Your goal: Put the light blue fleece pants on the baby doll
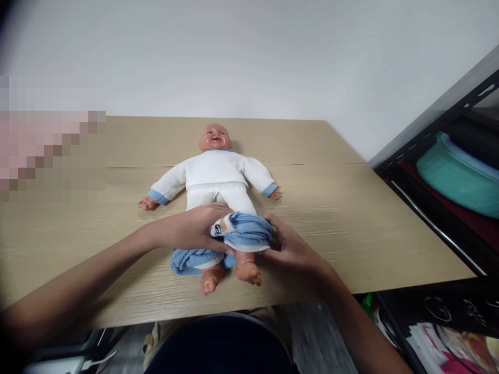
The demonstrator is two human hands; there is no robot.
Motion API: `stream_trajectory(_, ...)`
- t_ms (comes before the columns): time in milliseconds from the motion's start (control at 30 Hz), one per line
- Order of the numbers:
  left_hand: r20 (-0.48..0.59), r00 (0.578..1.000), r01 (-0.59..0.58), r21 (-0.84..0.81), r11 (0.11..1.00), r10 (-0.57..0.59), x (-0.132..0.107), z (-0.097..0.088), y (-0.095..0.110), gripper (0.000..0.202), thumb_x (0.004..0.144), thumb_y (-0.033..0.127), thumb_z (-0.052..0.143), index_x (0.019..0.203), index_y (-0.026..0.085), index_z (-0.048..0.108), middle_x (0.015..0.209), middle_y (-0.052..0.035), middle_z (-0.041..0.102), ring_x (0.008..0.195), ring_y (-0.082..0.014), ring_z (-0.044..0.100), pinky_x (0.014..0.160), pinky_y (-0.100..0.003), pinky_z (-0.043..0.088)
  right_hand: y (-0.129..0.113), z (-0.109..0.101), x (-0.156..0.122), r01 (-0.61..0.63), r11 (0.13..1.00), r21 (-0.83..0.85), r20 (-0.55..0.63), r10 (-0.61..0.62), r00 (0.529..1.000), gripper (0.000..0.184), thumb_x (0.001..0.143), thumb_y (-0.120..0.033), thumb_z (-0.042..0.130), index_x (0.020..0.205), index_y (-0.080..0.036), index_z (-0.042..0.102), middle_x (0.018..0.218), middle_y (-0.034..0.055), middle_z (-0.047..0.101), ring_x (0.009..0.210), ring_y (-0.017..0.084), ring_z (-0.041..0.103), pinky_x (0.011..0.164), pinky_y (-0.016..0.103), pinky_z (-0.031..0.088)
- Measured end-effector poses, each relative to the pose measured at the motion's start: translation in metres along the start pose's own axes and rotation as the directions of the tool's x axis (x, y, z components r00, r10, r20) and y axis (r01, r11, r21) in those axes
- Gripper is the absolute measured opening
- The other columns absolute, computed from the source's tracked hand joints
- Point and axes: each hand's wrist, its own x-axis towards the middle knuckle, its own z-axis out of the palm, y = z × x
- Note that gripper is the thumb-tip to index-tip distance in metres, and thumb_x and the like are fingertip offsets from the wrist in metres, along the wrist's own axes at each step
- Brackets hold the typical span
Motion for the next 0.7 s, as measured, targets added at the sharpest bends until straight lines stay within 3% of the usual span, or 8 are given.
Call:
stream_trajectory(100,-0.005,0.995,0.102,0.028,0.994,-0.102,-0.012,-0.001,0.007,0.051,0.098,0.053,0.086,0.135,0.023,0.068,0.125,-0.0090,0.071,0.113,-0.0313,0.068,0.094,-0.041,0.053,0.010,-0.019,0.003,0.158,0.976,-0.152,0.115,-0.141,0.983,0.055,0.098,-0.047,0.088,0.147,-0.033,0.068,0.142,0.0069,0.078,0.132,0.035,0.074,0.109,0.045,0.063)
stream_trajectory(167,-0.071,0.989,0.131,0.054,0.990,-0.128,-0.024,0.000,0.013,0.053,0.102,0.055,0.082,0.141,0.025,0.063,0.132,-0.0097,0.070,0.120,-0.0328,0.067,0.101,-0.043,0.053,0.013,-0.027,0.006,0.259,0.932,-0.254,0.125,-0.234,0.964,0.051,0.098,-0.049,0.085,0.145,-0.034,0.068,0.143,0.0076,0.075,0.135,0.037,0.071,0.115,0.048,0.059)
stream_trajectory(300,-0.303,0.929,0.263,0.137,0.955,-0.212,-0.052,0.005,0.020,0.048,0.104,0.061,0.076,0.131,0.024,0.062,0.131,-0.0094,0.068,0.121,-0.0329,0.063,0.100,-0.045,0.051,-0.003,-0.025,0.015,0.349,0.847,-0.400,0.089,-0.344,0.935,0.025,0.107,-0.047,0.075,0.125,-0.030,0.072,0.130,0.0082,0.073,0.129,0.034,0.067,0.119,0.050,0.051)
stream_trajectory(400,-0.358,0.888,0.360,0.148,0.921,-0.290,-0.073,0.008,0.018,0.050,0.102,0.069,0.075,0.117,0.023,0.062,0.118,-0.0075,0.067,0.110,-0.0313,0.062,0.092,-0.044,0.049,-0.018,-0.018,0.030,0.392,0.817,-0.422,0.110,-0.383,0.917,0.016,0.111,-0.044,0.071,0.112,-0.028,0.072,0.115,0.0063,0.072,0.116,0.030,0.067,0.110,0.045,0.051)
stream_trajectory(500,-0.309,0.891,0.373,0.078,0.925,-0.333,-0.086,0.008,0.014,0.045,0.104,0.069,0.072,0.110,0.024,0.065,0.115,-0.0056,0.066,0.110,-0.0299,0.061,0.093,-0.042,0.050,-0.021,-0.015,0.051,0.379,0.857,-0.350,0.072,-0.378,0.923,0.018,0.113,-0.045,0.068,0.112,-0.027,0.070,0.107,0.0041,0.071,0.103,0.025,0.067,0.098,0.040,0.051)
stream_trajectory(633,-0.291,0.891,0.355,-0.034,0.934,-0.349,-0.090,0.009,0.009,0.034,0.109,0.059,0.069,0.109,0.025,0.067,0.118,-0.0051,0.069,0.119,-0.0301,0.060,0.104,-0.045,0.051,-0.010,-0.013,0.079,0.231,0.963,-0.142,0.020,-0.230,0.973,0.027,0.113,-0.054,0.066,0.116,-0.028,0.063,0.085,-0.0034,0.062,0.076,0.019,0.056,0.072,0.034,0.045)
stream_trajectory(700,-0.309,0.872,0.363,-0.113,0.925,-0.380,-0.089,0.011,0.004,0.031,0.111,0.056,0.065,0.113,0.025,0.066,0.115,-0.0049,0.069,0.113,-0.0287,0.063,0.099,-0.043,0.053,-0.005,-0.010,0.089,0.215,0.966,-0.144,0.010,-0.216,0.976,0.029,0.112,-0.056,0.067,0.116,-0.028,0.061,0.083,-0.0039,0.062,0.074,0.019,0.056,0.070,0.034,0.045)
